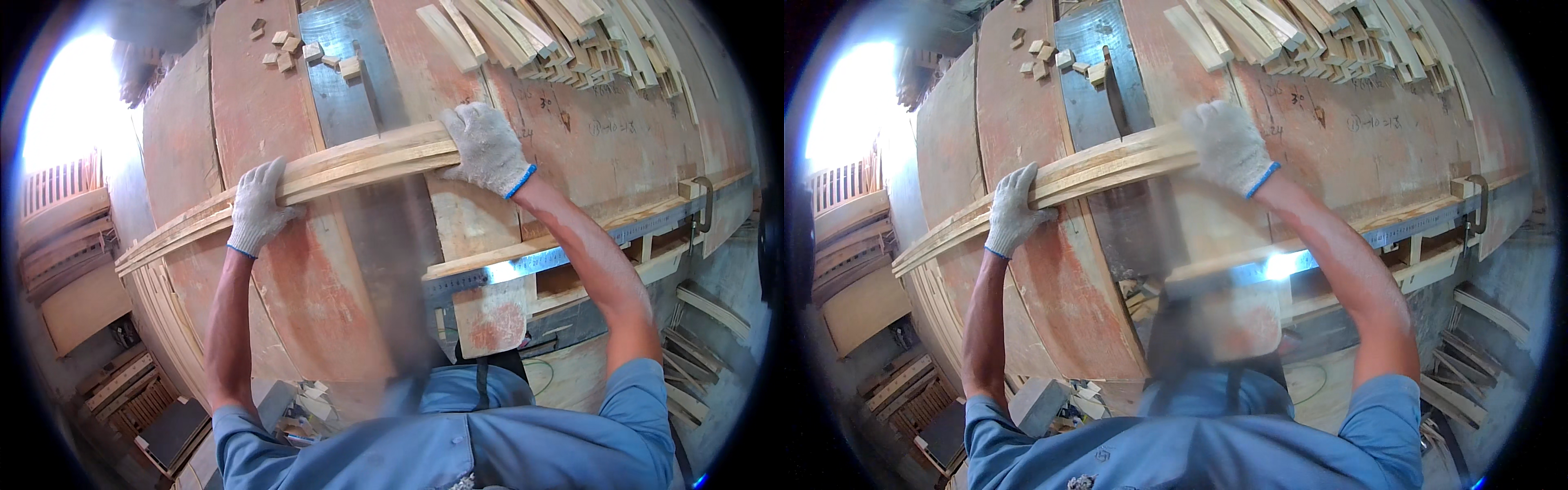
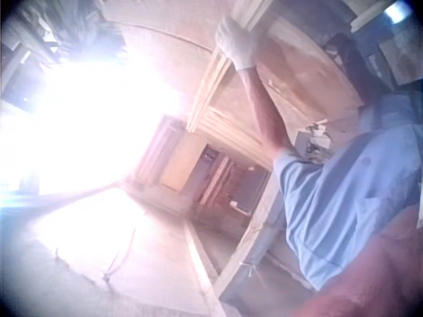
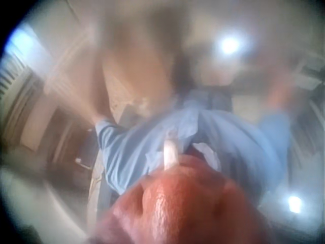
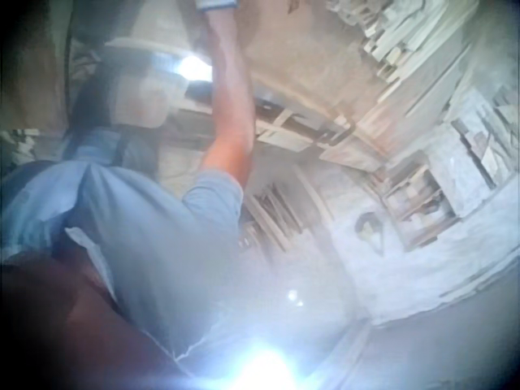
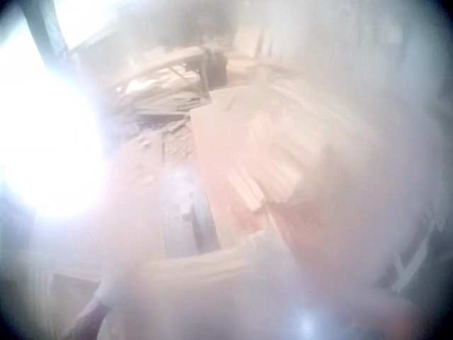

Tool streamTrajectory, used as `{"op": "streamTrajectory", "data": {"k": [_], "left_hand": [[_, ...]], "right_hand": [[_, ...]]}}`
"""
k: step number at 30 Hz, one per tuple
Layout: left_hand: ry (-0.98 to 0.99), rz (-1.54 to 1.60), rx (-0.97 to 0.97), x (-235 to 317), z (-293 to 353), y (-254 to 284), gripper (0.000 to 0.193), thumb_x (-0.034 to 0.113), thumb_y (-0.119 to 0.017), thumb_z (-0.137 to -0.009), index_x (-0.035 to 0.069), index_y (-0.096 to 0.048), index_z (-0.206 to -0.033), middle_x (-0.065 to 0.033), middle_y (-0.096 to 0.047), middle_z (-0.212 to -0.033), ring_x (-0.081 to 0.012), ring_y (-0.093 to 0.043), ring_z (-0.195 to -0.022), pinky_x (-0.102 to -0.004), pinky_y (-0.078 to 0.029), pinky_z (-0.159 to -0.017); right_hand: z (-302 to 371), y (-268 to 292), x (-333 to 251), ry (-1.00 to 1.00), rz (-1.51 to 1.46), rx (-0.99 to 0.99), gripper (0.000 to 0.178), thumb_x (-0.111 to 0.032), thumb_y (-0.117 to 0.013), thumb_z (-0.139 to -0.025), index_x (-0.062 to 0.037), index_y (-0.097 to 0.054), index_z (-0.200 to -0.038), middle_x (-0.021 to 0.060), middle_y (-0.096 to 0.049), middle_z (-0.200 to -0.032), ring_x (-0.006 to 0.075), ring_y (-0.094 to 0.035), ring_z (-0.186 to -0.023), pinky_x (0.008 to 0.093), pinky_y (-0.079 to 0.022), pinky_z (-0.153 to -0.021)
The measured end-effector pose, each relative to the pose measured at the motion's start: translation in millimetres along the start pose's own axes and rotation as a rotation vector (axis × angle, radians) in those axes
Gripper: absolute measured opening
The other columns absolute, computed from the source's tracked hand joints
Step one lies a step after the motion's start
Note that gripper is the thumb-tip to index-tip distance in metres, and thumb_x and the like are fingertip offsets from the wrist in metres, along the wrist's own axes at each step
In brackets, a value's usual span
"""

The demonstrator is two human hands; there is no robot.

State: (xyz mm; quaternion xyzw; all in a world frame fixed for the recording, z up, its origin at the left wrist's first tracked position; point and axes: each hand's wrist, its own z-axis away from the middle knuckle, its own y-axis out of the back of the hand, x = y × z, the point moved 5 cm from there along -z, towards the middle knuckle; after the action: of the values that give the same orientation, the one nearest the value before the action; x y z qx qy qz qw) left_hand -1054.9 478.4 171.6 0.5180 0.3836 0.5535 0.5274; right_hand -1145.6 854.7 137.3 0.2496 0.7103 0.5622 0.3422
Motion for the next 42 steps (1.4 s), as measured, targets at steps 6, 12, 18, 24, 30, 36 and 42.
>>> {"op": "streamTrajectory", "data": {"k": [6, 12, 18, 24, 30, 36, 42], "left_hand": [[0.003, -0.015, 0.004, -4.8, -6.7, -0.4, 0.096, 0.027, -0.095, -0.068, 0.007, -0.052, -0.151, -0.0175, -0.059, -0.147, -0.0414, -0.051, -0.138, -0.0502, -0.042, -0.118], [-0.015, -0.017, 0.024, -11.7, -19.5, -0.2, 0.093, 0.028, -0.093, -0.069, 0.007, -0.052, -0.15, -0.0174, -0.06, -0.147, -0.0417, -0.052, -0.138, -0.0509, -0.041, -0.118], [-0.025, 0.002, 0.063, -16.5, -31.1, 0.5, 0.093, 0.029, -0.093, -0.067, 0.007, -0.054, -0.148, -0.0175, -0.062, -0.141, -0.0405, -0.054, -0.135, -0.05, -0.042, -0.117], [0.01, 0.018, 0.127, -16.4, -44.0, 6.0, 0.093, 0.028, -0.093, -0.065, 0.007, -0.055, -0.146, -0.0183, -0.063, -0.14, -0.0402, -0.055, -0.134, -0.049, -0.041, -0.117], [0.104, 0.026, 0.133, -16.7, -28.4, 13.6, 0.092, 0.027, -0.093, -0.062, 0.008, -0.057, -0.145, -0.0188, -0.063, -0.139, -0.0397, -0.055, -0.133, -0.0493, -0.041, -0.117], [-0.071, 0.014, 0.13, 12.9, 6.1, 1.5, 0.098, 0.021, -0.096, -0.056, 0.007, -0.055, -0.144, -0.0165, -0.062, -0.135, -0.0382, -0.055, -0.131, -0.0493, -0.043, -0.115], [-0.171, 0.013, 0.149, 31.7, 59.8, 0.8, 0.099, 0.028, -0.097, -0.056, 0.005, -0.056, -0.144, -0.0151, -0.063, -0.132, -0.038, -0.057, -0.126, -0.0503, -0.044, -0.113]], "right_hand": [[-14.5, 6.6, 2.4, 0.094, 0.02, 0.132, 0.026, -0.015, -0.071, -0.078, -0.0084, -0.06, -0.101, 0.0129, -0.061, -0.096, 0.0335, -0.062, -0.097, 0.0458, -0.051, -0.084], [-25.7, 1.5, 9.5, 0.133, 0.06, 0.192, 0.02, -0.014, -0.068, -0.081, -0.0087, -0.06, -0.098, 0.0121, -0.062, -0.093, 0.0327, -0.063, -0.093, 0.0454, -0.052, -0.081], [-42.2, 1.4, 15.8, 0.047, 0.076, 0.06, 0.044, -0.037, -0.082, -0.075, -0.0098, -0.063, -0.102, 0.0123, -0.063, -0.093, 0.0345, -0.065, -0.092, 0.0476, -0.053, -0.08], [-54.6, 5.6, 28.9, 0.0, 0.193, 0.109, 0.065, -0.06, -0.091, -0.064, -0.0111, -0.068, -0.1, 0.0118, -0.072, -0.098, 0.0307, -0.071, -0.1, 0.0438, -0.058, -0.086], [-30.5, 85.0, 39.1, -0.447, -0.126, 0.047, 0.06, -0.053, -0.086, -0.071, -0.0028, -0.076, -0.101, 0.0215, -0.074, -0.106, 0.038, -0.072, -0.099, 0.0463, -0.058, -0.087], [-29.9, 238.5, 184.5, -0.722, 0.002, 0.464, 0.077, -0.069, -0.074, -0.082, 0.002, -0.076, -0.111, 0.0309, -0.072, -0.113, 0.0453, -0.071, -0.107, 0.0519, -0.056, -0.092], [-16.5, 255.1, 84.7, -0.247, -0.103, 0.467, 0.067, -0.055, -0.071, -0.096, 0.0021, -0.067, -0.131, 0.0278, -0.07, -0.12, 0.0444, -0.067, -0.114, 0.0489, -0.053, -0.1]]}}
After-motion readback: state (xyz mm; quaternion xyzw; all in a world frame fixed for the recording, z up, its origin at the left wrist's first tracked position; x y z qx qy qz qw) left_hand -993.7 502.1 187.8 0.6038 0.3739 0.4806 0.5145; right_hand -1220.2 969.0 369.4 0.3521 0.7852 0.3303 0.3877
